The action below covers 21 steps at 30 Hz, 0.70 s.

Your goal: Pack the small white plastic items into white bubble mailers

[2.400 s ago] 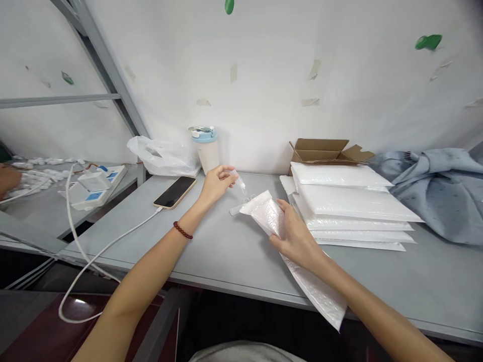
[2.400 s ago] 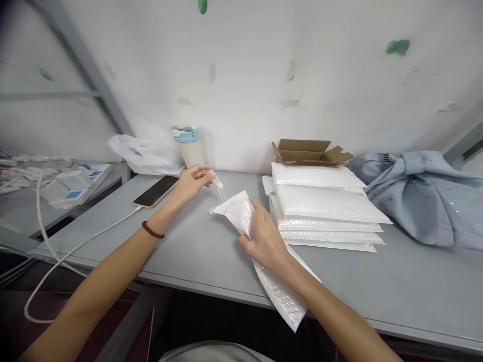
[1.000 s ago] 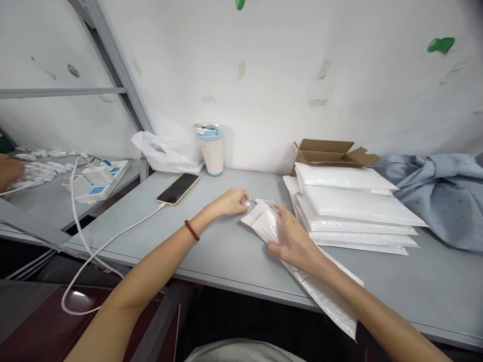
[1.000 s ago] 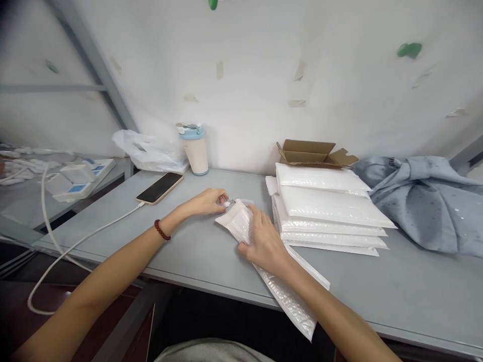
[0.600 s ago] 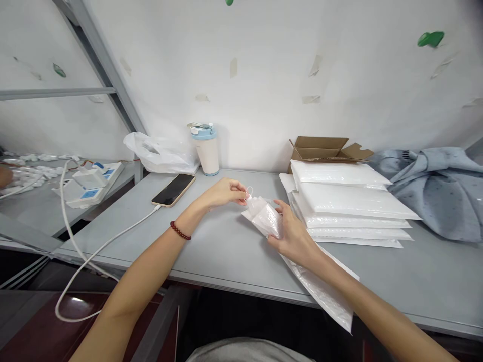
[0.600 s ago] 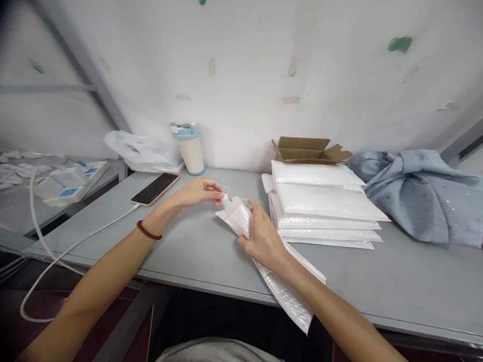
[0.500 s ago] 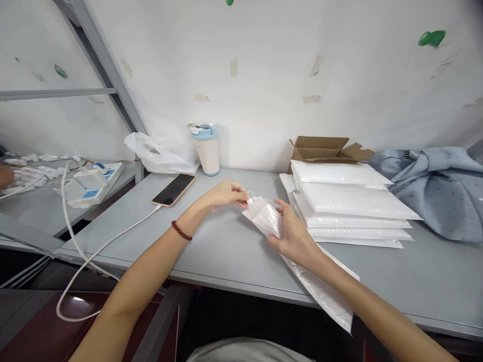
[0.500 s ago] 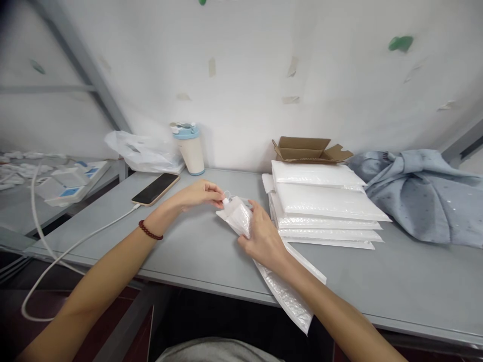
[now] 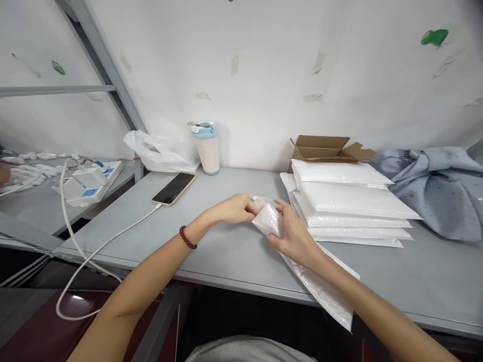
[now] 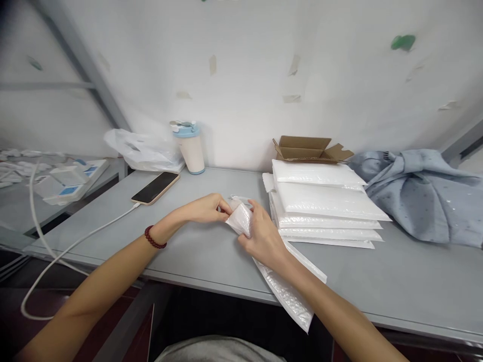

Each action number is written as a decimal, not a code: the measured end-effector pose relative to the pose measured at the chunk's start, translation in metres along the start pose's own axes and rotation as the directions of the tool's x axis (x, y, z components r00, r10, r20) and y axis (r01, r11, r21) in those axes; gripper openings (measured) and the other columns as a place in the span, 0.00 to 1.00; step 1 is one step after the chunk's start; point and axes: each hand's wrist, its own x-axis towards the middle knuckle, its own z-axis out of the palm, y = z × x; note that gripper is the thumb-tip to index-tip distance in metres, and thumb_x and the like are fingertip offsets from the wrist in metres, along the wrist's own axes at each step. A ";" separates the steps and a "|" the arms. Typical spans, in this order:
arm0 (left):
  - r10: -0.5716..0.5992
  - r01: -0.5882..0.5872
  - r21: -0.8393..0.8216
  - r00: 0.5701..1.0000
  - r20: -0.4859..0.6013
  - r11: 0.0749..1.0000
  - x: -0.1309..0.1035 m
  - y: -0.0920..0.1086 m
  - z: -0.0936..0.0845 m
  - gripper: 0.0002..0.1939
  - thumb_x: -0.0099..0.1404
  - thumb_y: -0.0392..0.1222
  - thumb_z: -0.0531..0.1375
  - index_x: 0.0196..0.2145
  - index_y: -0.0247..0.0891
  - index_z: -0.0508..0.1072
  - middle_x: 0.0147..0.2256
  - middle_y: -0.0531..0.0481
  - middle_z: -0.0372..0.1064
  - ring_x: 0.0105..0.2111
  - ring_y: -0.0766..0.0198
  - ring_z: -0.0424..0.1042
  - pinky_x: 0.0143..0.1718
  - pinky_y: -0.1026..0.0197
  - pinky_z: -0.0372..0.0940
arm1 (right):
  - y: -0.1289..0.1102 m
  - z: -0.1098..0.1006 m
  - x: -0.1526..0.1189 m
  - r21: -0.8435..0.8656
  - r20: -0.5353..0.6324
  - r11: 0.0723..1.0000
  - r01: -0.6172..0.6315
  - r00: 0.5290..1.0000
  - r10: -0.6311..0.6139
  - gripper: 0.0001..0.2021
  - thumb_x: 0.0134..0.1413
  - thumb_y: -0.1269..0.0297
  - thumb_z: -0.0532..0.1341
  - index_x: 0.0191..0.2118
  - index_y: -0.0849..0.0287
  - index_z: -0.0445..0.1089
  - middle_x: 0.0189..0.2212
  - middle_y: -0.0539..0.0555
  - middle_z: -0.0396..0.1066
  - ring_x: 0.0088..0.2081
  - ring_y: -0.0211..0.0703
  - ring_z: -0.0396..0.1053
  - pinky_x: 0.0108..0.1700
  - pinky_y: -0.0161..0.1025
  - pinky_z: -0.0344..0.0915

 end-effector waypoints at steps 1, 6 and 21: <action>0.016 -0.015 -0.030 0.999 0.036 0.999 0.000 0.000 -0.001 0.11 0.51 0.33 0.55 0.25 0.32 0.79 0.21 0.54 0.66 0.23 0.69 0.58 0.25 0.66 0.52 | 0.000 0.000 0.000 0.003 0.002 1.000 0.001 1.000 -0.001 0.39 0.40 0.67 0.58 0.61 0.62 0.45 0.53 0.65 0.63 0.54 0.59 0.64 0.50 0.55 0.65; -0.119 0.127 -0.008 0.907 -0.404 0.992 0.012 -0.017 -0.008 0.13 0.55 0.33 0.53 0.28 0.32 0.78 0.27 0.49 0.74 0.28 0.65 0.67 0.31 0.64 0.61 | -0.002 0.000 0.000 -0.011 0.048 1.000 -0.016 0.999 0.016 0.39 0.42 0.66 0.58 0.62 0.65 0.44 0.56 0.68 0.60 0.57 0.59 0.61 0.53 0.56 0.62; 0.029 -0.003 0.086 0.952 -0.305 0.996 0.023 -0.058 -0.033 0.11 0.59 0.41 0.59 0.33 0.35 0.80 0.34 0.48 0.76 0.33 0.62 0.70 0.38 0.63 0.63 | -0.001 -0.001 0.000 -0.073 0.124 0.996 -0.046 0.991 0.054 0.42 0.42 0.66 0.58 0.64 0.67 0.42 0.58 0.69 0.58 0.60 0.60 0.56 0.57 0.56 0.59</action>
